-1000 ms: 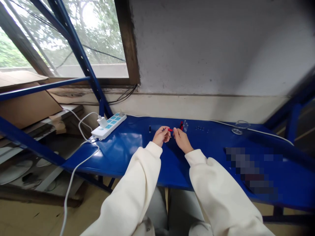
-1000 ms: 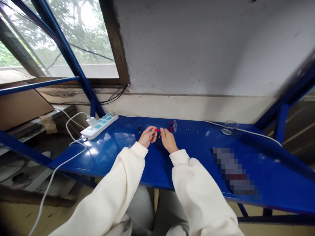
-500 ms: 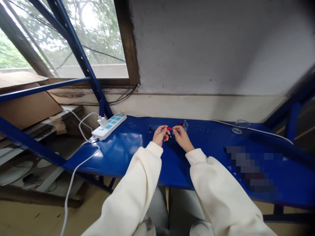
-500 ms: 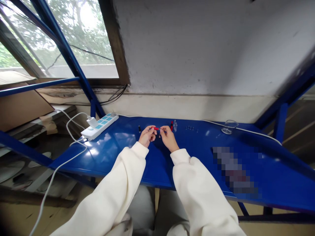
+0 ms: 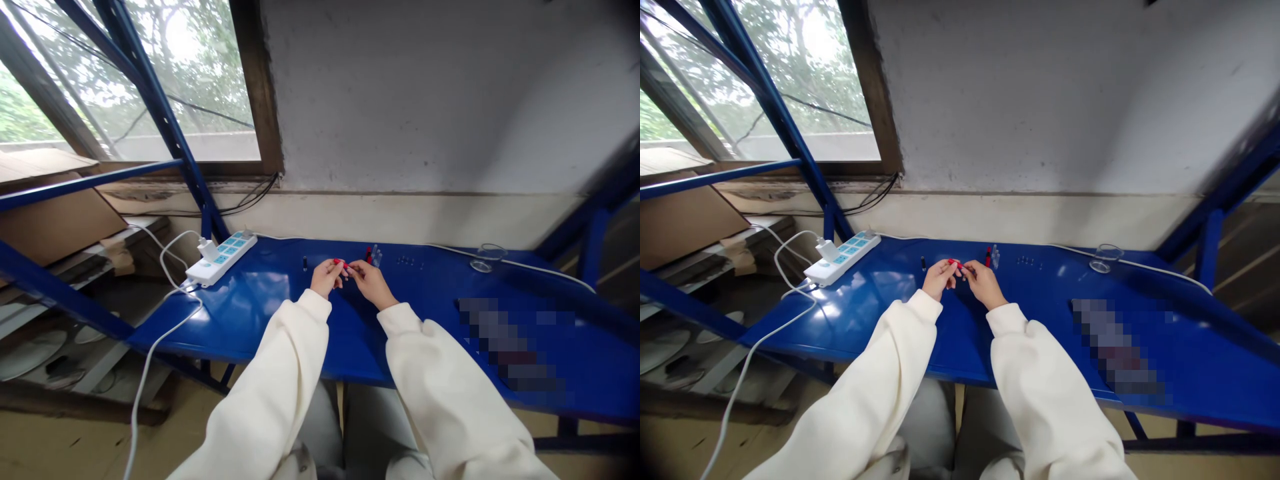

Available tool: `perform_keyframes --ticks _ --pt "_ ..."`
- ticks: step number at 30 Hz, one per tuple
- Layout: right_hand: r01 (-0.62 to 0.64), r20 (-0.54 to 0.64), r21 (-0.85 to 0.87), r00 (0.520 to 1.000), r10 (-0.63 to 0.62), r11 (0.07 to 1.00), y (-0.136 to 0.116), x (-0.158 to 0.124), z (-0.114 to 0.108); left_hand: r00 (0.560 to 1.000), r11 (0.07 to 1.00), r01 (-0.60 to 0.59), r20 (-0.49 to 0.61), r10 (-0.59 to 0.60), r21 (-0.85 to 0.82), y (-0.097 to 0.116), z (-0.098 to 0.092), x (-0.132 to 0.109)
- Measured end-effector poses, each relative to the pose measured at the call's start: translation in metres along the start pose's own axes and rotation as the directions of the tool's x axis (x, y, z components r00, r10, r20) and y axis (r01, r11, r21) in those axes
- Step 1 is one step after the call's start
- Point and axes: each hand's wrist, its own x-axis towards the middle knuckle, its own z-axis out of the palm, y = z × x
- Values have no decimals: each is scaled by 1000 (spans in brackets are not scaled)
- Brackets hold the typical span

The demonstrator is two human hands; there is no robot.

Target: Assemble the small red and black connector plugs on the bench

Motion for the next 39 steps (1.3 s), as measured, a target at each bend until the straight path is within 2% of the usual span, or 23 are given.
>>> perform_keyframes --ticks 5,7,10,14,17,25,29,31,34,37,39 --pt "-39 76 -244 995 59 969 3 2 -11 988 999 -16 -152 21 35 1 0 1" --pt "-68 95 -322 990 104 944 7 2 -19 983 999 -18 -180 26 44 1 0 1" --pt "-177 102 -393 967 234 902 13 1 -32 987 997 -12 -161 23 72 1 0 1" --pt "-347 10 -481 916 400 805 19 -1 -41 993 994 3 -119 10 112 -1 1 1" --pt "-400 -55 -507 899 434 764 23 -2 -40 995 993 2 -102 11 120 -2 2 1" --pt "-501 -157 -471 857 491 726 34 -2 -33 994 989 0 -107 15 145 -4 2 2" --pt "-540 -191 -474 834 517 696 38 -1 -33 992 976 -37 -108 62 217 -9 6 2" --pt "-538 -205 -477 837 508 695 41 -1 -33 990 943 -94 -71 123 319 -12 10 2" --pt "-530 -211 -482 843 495 697 43 -1 -32 982 841 -170 11 191 513 -18 19 6" --pt "-523 -208 -491 847 490 697 44 -1 -32 980 743 -184 61 190 643 -22 29 16" --pt "-519 -206 -496 849 486 696 44 -1 -32 983 709 -162 53 174 686 -24 35 24"
